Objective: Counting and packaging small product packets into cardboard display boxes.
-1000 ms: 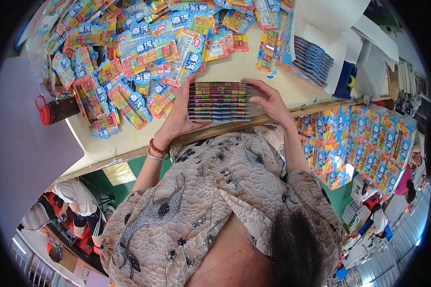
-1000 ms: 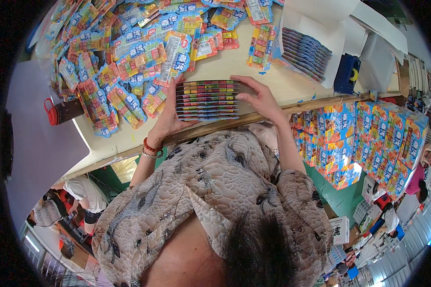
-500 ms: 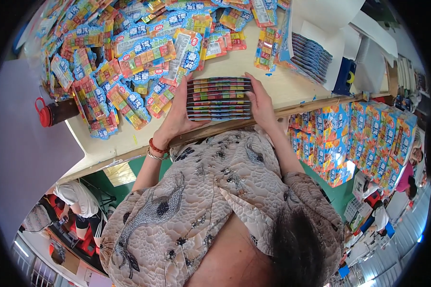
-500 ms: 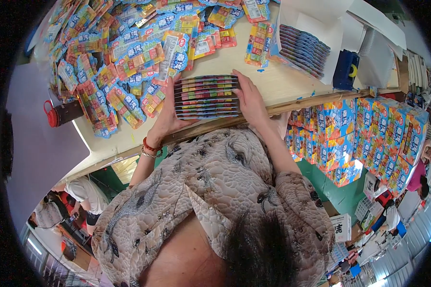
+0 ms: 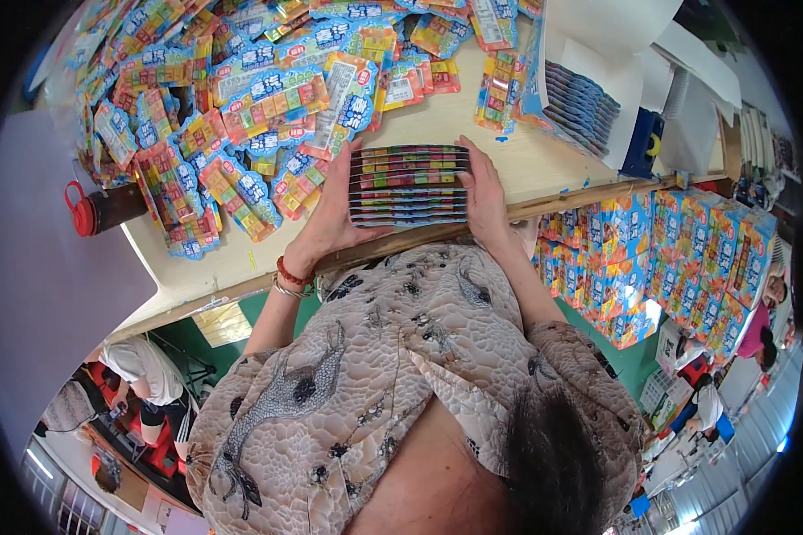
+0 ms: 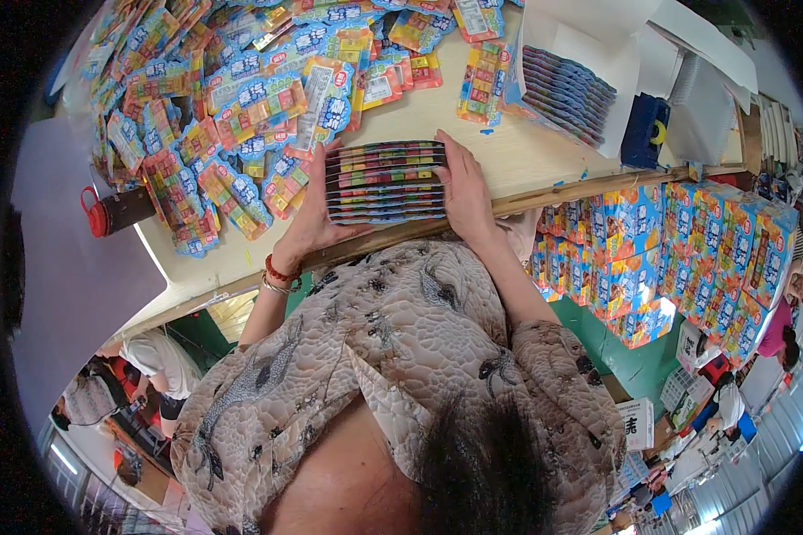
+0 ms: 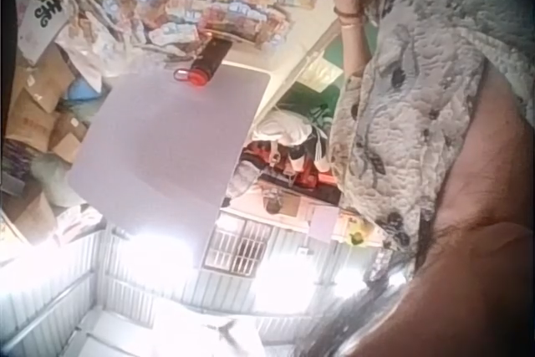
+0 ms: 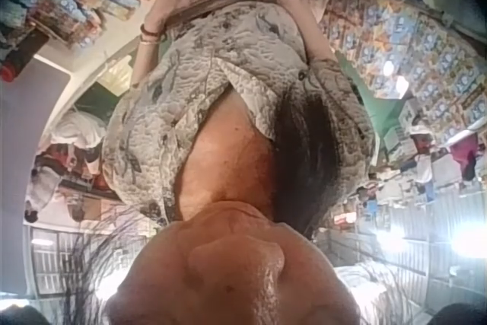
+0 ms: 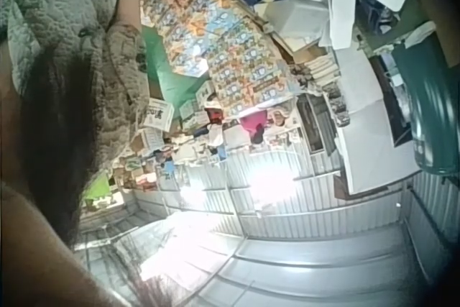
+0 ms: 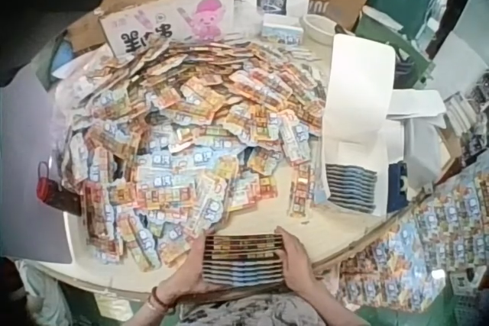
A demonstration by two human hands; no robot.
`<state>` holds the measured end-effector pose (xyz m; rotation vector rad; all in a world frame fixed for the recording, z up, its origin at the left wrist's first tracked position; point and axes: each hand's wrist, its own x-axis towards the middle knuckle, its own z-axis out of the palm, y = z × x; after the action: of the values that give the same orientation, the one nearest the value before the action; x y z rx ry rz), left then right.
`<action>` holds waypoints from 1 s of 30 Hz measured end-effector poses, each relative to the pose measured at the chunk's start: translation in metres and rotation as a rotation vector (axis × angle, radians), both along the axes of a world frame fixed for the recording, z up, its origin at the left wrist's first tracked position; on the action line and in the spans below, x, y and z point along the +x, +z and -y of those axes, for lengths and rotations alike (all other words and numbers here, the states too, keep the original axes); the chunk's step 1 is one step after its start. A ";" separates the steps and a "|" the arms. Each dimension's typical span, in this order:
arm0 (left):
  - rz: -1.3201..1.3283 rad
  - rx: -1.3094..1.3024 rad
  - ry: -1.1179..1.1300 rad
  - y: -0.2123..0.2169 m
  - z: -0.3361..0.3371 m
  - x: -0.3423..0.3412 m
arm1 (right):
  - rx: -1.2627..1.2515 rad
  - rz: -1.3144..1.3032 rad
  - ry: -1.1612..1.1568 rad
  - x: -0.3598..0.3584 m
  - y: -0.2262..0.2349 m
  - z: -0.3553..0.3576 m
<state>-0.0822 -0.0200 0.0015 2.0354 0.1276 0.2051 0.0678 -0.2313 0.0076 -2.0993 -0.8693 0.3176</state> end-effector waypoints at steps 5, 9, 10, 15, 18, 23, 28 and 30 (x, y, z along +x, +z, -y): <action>-0.013 0.027 0.017 0.005 0.001 0.000 | -0.005 -0.001 0.008 0.000 -0.001 0.002; -0.026 -0.004 0.033 -0.001 0.002 -0.002 | -0.002 0.001 0.013 0.001 -0.002 0.001; -0.043 0.045 0.024 -0.001 0.001 -0.002 | 0.004 -0.001 0.010 0.002 -0.002 0.001; -0.010 0.138 0.024 0.001 0.000 0.002 | 0.106 -0.156 0.103 0.019 -0.002 0.010; 0.004 0.100 0.016 0.000 -0.001 0.002 | 0.090 -0.302 0.249 0.039 0.007 0.021; 0.013 -0.014 0.043 -0.008 0.002 0.001 | -0.137 -0.096 0.478 0.054 0.046 0.009; -0.011 0.046 0.019 -0.007 -0.001 -0.005 | -0.461 0.323 0.629 0.034 0.076 -0.011; -0.004 0.063 0.014 0.001 -0.001 -0.002 | -0.352 0.124 0.573 0.034 0.064 -0.006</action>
<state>-0.0843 -0.0193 0.0022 2.0978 0.1396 0.2161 0.1016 -0.2249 0.0716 -2.1606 -1.5849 0.6856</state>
